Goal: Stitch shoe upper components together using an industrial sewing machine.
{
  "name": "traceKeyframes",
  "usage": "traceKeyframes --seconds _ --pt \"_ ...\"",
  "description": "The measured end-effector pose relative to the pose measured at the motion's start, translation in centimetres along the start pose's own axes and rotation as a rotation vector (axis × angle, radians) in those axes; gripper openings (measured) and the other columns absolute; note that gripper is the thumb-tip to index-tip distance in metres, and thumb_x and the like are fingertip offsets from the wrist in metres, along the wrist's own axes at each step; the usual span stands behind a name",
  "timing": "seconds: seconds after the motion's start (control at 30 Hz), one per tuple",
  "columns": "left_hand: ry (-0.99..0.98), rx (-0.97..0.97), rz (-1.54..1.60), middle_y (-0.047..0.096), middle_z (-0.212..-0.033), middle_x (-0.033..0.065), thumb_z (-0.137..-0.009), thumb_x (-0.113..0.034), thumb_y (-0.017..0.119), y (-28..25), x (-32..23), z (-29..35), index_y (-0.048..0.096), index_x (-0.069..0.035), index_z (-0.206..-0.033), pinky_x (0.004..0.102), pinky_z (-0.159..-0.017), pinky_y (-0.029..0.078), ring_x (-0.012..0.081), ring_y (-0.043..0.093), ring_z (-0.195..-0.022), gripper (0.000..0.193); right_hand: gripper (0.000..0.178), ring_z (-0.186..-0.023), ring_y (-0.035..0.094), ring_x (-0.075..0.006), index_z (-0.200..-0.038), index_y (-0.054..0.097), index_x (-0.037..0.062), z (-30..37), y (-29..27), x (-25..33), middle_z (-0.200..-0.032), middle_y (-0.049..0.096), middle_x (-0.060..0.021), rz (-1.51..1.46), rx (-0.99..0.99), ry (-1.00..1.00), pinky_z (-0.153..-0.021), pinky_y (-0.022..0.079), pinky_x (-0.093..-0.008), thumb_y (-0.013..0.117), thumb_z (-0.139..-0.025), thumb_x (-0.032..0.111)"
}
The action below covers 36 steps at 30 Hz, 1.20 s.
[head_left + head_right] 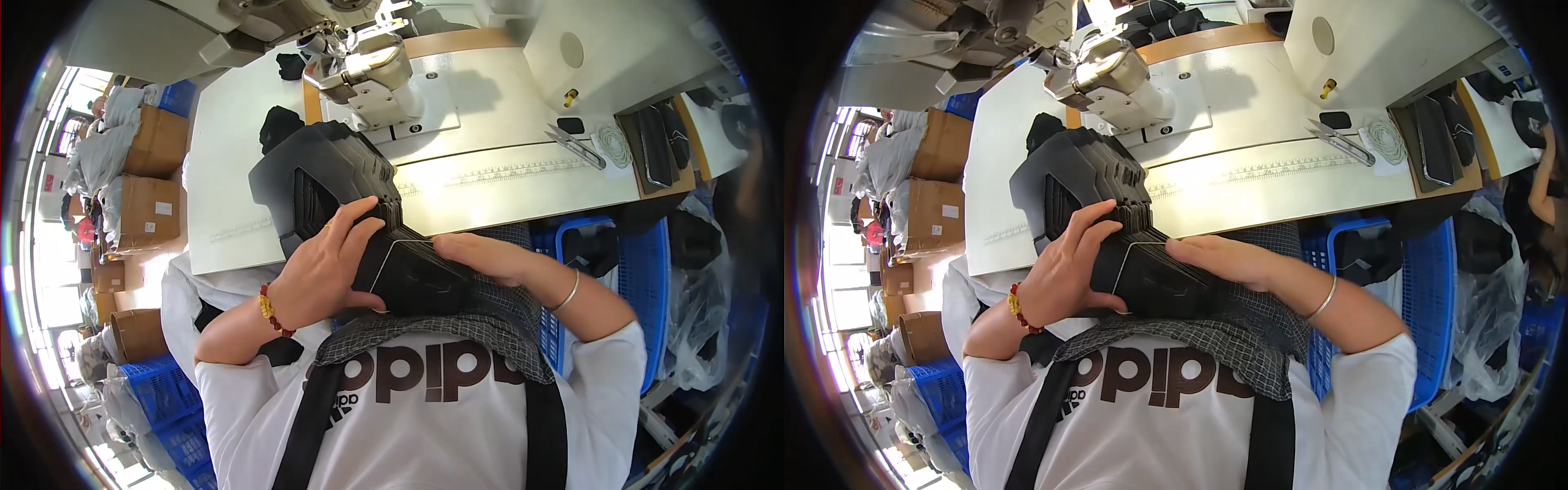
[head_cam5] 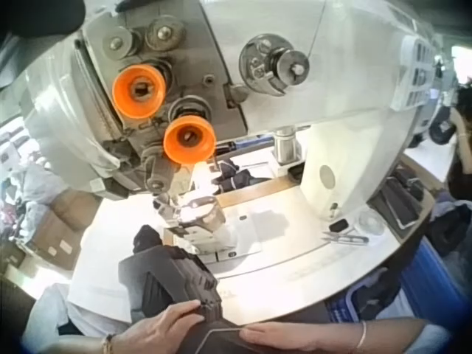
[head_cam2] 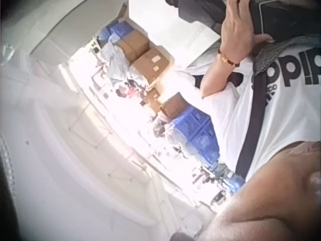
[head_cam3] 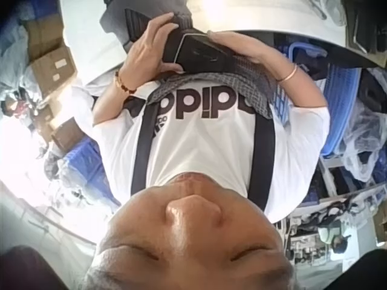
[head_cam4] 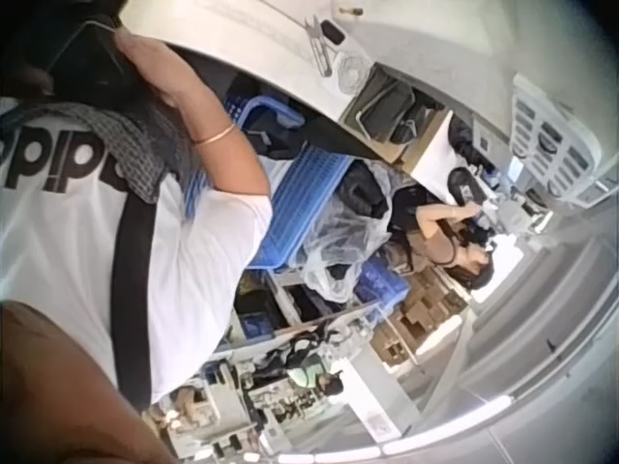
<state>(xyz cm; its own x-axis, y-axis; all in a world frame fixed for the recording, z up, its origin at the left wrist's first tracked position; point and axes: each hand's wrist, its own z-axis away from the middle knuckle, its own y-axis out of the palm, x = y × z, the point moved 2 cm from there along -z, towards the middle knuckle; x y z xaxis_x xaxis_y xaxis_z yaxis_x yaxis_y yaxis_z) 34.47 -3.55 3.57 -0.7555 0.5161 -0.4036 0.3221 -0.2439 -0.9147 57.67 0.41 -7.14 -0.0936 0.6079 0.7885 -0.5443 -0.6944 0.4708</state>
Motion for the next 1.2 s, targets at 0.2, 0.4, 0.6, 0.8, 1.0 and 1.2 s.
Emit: traceKeyframes --seconds 0.2,0.4,0.6,0.8,1.0,1.2 --pt "0.017 0.017 -0.057 0.042 -0.144 0.019 -0.054 -0.029 0.094 -0.8 -0.9 -0.3 0.049 -0.001 -0.133 0.0426 -0.097 0.05 0.0398 0.054 -0.121 0.095 0.079 -0.115 0.059 -0.0221 -0.136 0.054 -0.0045 -1.4 0.8 1.5 -0.125 0.063 -0.0172 0.352 0.055 0.245 -0.098 0.046 -0.0316 0.069 -0.089 0.056" --pt "-0.075 -0.102 -0.196 0.048 -0.131 0.0149 -0.06 -0.025 0.091 -1.3 -2.4 1.2 0.058 -0.005 -0.127 0.0432 -0.091 0.05 0.0352 0.056 -0.111 0.077 0.08 -0.114 0.06 -0.0241 -0.136 0.052 -0.0058 -1.0 1.5 2.1 -0.125 0.063 -0.0185 0.329 0.055 0.268 -0.096 0.048 -0.0326 0.078 -0.082 0.048" --pt "0.191 -0.319 -0.059 0.061 -0.106 0.013 -0.074 -0.019 0.085 2.3 -2.9 7.1 0.07 -0.005 -0.106 0.0391 -0.077 0.052 0.0306 0.062 -0.088 0.038 0.07 -0.106 0.064 -0.0173 -0.136 0.054 -0.003 -1.0 1.4 1.7 -0.122 0.065 -0.0129 0.094 0.058 0.266 -0.089 0.052 -0.0288 0.074 -0.087 0.044" --pt "-0.454 -0.081 0.67 0.063 -0.101 0.0162 -0.088 -0.039 0.075 7.5 -2.6 11.5 0.067 0.003 -0.113 0.0367 -0.073 0.053 0.0273 0.065 -0.085 0.049 0.068 -0.102 0.065 -0.0112 -0.132 0.057 -0.0018 -1.3 3.4 2.5 -0.116 0.068 -0.0082 0.07 0.055 0.286 -0.084 0.053 -0.0253 0.072 -0.089 0.048" --pt "-0.425 -0.432 1.735 0.049 -0.146 0.0111 -0.101 -0.055 0.054 14.5 -3.9 11.2 0.033 -0.005 -0.153 0.0408 -0.114 0.036 0.0244 0.048 -0.134 0.075 0.111 -0.12 0.058 -0.0268 -0.144 0.026 -0.0139 -2.7 6.2 -0.1 -0.133 0.053 -0.0256 0.06 0.025 0.232 -0.102 0.049 -0.0347 0.078 -0.079 0.06" --pt "-0.707 -0.699 2.103 0.055 -0.143 0.007 -0.104 -0.049 0.051 12.4 -6.2 9.0 0.047 -0.01 -0.145 0.0412 -0.112 0.04 0.0211 0.054 -0.128 0.057 0.1 -0.133 0.045 -0.0246 -0.149 0.027 -0.0065 -2.0 9.2 -1.8 -0.143 0.044 -0.0203 0.161 -0.072 0.228 -0.111 0.038 -0.0357 0.072 -0.087 0.058"
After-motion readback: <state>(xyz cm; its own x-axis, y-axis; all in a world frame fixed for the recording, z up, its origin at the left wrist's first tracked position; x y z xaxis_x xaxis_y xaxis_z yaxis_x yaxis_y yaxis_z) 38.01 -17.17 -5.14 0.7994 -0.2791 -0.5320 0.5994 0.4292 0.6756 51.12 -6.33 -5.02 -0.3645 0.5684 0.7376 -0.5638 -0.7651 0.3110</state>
